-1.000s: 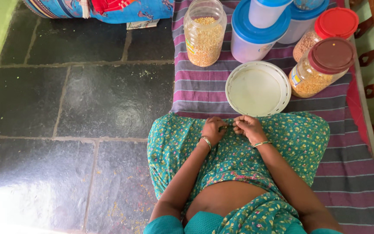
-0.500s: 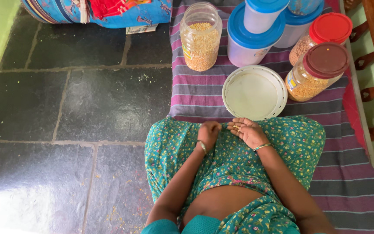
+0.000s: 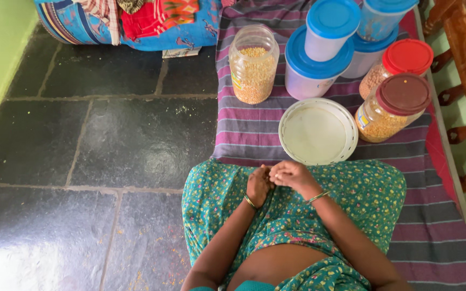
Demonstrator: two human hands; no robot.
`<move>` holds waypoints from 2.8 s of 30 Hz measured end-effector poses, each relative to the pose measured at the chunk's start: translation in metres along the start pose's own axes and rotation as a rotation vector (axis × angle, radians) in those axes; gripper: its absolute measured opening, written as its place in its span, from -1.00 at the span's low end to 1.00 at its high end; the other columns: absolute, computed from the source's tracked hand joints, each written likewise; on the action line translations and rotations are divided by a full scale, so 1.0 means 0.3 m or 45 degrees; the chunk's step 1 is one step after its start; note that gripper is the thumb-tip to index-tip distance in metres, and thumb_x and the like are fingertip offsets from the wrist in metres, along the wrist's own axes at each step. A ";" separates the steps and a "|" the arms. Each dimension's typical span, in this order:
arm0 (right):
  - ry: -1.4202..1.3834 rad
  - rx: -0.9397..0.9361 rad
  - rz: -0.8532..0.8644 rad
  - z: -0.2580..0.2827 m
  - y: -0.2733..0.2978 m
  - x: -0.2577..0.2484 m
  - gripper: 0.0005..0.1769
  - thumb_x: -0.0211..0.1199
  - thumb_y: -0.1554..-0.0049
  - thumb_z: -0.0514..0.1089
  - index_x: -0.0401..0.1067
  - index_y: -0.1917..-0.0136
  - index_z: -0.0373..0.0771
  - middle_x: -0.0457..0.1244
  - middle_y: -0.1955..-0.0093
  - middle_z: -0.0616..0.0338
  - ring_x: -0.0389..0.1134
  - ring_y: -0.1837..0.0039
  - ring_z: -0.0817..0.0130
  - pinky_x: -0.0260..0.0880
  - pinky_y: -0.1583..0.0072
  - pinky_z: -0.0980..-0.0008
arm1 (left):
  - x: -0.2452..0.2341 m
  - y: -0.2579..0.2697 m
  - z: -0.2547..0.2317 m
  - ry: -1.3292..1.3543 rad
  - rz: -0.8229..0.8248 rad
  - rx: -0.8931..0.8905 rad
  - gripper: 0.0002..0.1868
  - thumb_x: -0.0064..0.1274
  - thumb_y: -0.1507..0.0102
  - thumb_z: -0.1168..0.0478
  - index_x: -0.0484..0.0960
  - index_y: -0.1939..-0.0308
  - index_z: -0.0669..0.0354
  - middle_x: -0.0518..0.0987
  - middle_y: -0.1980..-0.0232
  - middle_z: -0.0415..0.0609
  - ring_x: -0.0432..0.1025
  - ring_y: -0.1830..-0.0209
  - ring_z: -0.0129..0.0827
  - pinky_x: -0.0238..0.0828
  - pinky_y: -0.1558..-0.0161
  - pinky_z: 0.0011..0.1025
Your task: The person sits on a bed and sorts yellow split peas by hand, picking out debris and transferring the cleaned peas into a clear plastic container. They also open a second container with greenish seeds and place the lid back on.
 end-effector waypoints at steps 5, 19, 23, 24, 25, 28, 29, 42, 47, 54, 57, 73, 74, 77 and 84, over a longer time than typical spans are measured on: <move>1.097 -0.203 -0.152 0.091 0.023 0.153 -0.74 0.23 -0.12 -0.35 0.58 -0.08 -0.28 0.44 0.10 0.06 0.43 0.10 0.39 0.47 0.08 0.39 | -0.011 -0.005 0.011 -0.018 -0.073 -0.139 -0.55 -0.28 -0.45 -0.10 0.51 0.30 0.11 0.55 0.47 -0.10 0.40 0.58 -0.39 0.21 0.57 -0.48; 0.069 0.024 -0.331 -0.047 0.113 -0.146 -0.47 0.13 -0.09 -0.36 0.30 -0.35 -0.43 0.36 -0.15 -0.13 0.45 -0.16 0.17 0.49 -0.25 0.18 | -0.059 -0.052 0.056 -0.130 0.058 -0.085 -0.73 -0.18 -0.46 0.23 0.54 -0.14 0.27 0.61 0.30 -0.09 0.42 0.53 -0.49 0.24 0.54 -0.58; 0.034 -0.072 -0.062 0.246 0.159 0.024 -0.35 0.07 -0.03 -0.36 0.21 -0.42 -0.39 0.32 -0.23 -0.17 0.41 -0.26 0.15 0.42 -0.34 0.15 | -0.058 -0.057 0.066 -0.084 0.102 -0.077 -0.73 -0.18 -0.48 0.20 0.55 -0.13 0.25 0.61 0.31 -0.10 0.43 0.52 -0.51 0.24 0.53 -0.60; 0.048 -0.140 0.052 0.358 0.177 0.099 -0.34 0.04 -0.04 -0.34 0.19 -0.44 -0.37 0.32 -0.24 -0.17 0.41 -0.28 0.16 0.41 -0.36 0.17 | -0.058 -0.056 0.062 -0.087 0.098 -0.078 -0.73 -0.18 -0.48 0.20 0.55 -0.12 0.25 0.61 0.30 -0.10 0.43 0.52 -0.51 0.25 0.52 -0.60; 0.072 -0.151 0.117 0.462 0.197 0.172 -0.36 0.06 -0.08 -0.34 0.17 -0.45 -0.38 0.32 -0.24 -0.19 0.40 -0.26 0.16 0.41 -0.35 0.14 | -0.052 -0.058 0.058 -0.090 0.093 -0.080 -0.73 -0.19 -0.48 0.20 0.55 -0.11 0.25 0.62 0.30 -0.10 0.43 0.51 -0.50 0.26 0.52 -0.59; 0.087 -0.158 0.276 0.682 0.274 0.346 -0.40 0.07 -0.11 -0.36 0.18 -0.44 -0.38 0.32 -0.21 -0.18 0.39 -0.22 0.17 0.40 -0.32 0.15 | -0.041 -0.046 0.046 0.087 0.133 -0.048 -0.75 -0.17 -0.45 0.37 0.53 -0.15 0.41 0.69 0.08 -0.02 0.58 0.20 -0.39 0.56 0.12 -0.45; 0.084 -0.159 0.306 0.720 0.279 0.375 -0.41 0.07 -0.10 -0.37 0.19 -0.42 -0.38 0.32 -0.20 -0.16 0.39 -0.21 0.18 0.40 -0.31 0.16 | -0.041 -0.043 0.046 0.027 0.131 -0.050 -0.76 -0.15 -0.45 0.31 0.55 -0.12 0.34 0.66 0.16 -0.04 0.54 0.30 -0.42 0.48 0.24 -0.48; -0.348 0.240 0.064 0.022 0.099 0.131 -0.51 0.05 -0.03 -0.48 0.34 -0.26 -0.34 0.34 -0.06 0.07 0.39 -0.12 0.27 0.42 -0.19 0.30 | 0.023 0.063 -0.165 0.269 0.005 0.312 -0.74 -0.18 -0.31 0.47 0.60 0.03 0.29 0.64 0.22 -0.04 0.47 0.31 -0.38 0.42 0.25 -0.49; -0.598 0.463 -0.023 -0.274 0.085 0.045 -0.66 0.06 -0.06 -0.44 0.38 -0.12 -0.33 0.37 0.00 0.09 0.45 -0.05 0.26 0.51 -0.14 0.28 | 0.146 0.143 -0.149 0.098 0.132 0.302 -0.71 -0.15 -0.21 0.53 0.65 0.13 0.28 0.64 0.24 -0.02 0.50 0.27 -0.36 0.49 0.17 -0.43; -0.493 0.492 -0.153 -0.252 0.063 -0.016 -0.69 0.15 -0.14 -0.29 0.44 -0.16 -0.15 0.36 0.01 0.18 0.43 0.03 0.39 0.51 0.01 0.35 | 0.277 0.284 -0.218 -1.124 0.162 1.180 -0.75 -0.03 -0.19 0.51 0.68 0.15 0.25 0.64 0.17 -0.03 0.50 0.16 -0.29 0.44 0.04 -0.43; -0.078 0.453 0.068 -0.098 -0.013 -0.037 -0.79 0.19 -0.09 -0.31 0.50 -0.03 -0.29 0.42 0.09 0.07 0.47 0.11 0.36 0.56 0.05 0.34 | 0.149 0.157 -0.171 -0.693 -0.112 0.944 -0.82 0.01 -0.28 0.44 0.70 0.14 0.22 0.65 0.20 -0.06 0.49 0.23 -0.39 0.44 0.14 -0.48; 1.557 -1.319 -0.508 1.101 -0.824 -0.011 -0.67 0.28 -0.02 -0.31 0.52 -0.10 -0.32 0.40 -0.09 -0.11 0.41 -0.17 -0.07 0.40 -0.24 0.09 | -0.183 -0.102 -0.083 0.169 -0.208 0.151 -0.82 -0.11 -0.41 0.23 0.54 -0.03 0.16 0.62 0.32 0.04 0.51 0.50 -0.31 0.48 0.44 -0.41; 1.576 -1.317 -0.566 1.106 -0.829 -0.047 -0.65 0.29 -0.01 -0.32 0.51 -0.11 -0.30 0.39 -0.14 -0.11 0.39 -0.24 -0.06 0.37 -0.31 0.07 | -0.185 -0.103 -0.085 0.171 -0.213 0.143 -0.81 -0.12 -0.41 0.24 0.54 -0.03 0.17 0.62 0.32 0.04 0.51 0.50 -0.31 0.48 0.44 -0.41; 1.835 -0.929 -0.837 1.125 -0.813 -0.206 -0.58 0.41 -0.06 -0.12 0.46 -0.19 -0.21 0.27 -0.25 -0.14 0.30 -0.36 -0.15 0.30 -0.38 -0.08 | -0.191 -0.110 -0.083 0.161 -0.232 0.122 -0.81 -0.13 -0.41 0.25 0.55 -0.03 0.19 0.62 0.33 0.03 0.52 0.52 -0.31 0.48 0.46 -0.42; 1.710 -0.078 -1.123 1.164 -0.682 -0.472 0.14 0.42 0.12 0.49 0.16 -0.58 0.04 -0.29 -0.65 -0.46 -0.28 -0.54 -0.76 -0.04 -0.38 -0.59 | -0.182 -0.148 -0.061 0.083 -0.272 0.123 -0.81 -0.14 -0.41 0.27 0.55 -0.02 0.22 0.61 0.37 0.02 0.49 0.58 -0.34 0.42 0.54 -0.46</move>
Point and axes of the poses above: each hand's wrist, its own y-axis away from the middle knuckle, its own x-axis out of the palm, z = x × y, the point moved 4 cm from there along -y, towards the middle knuckle
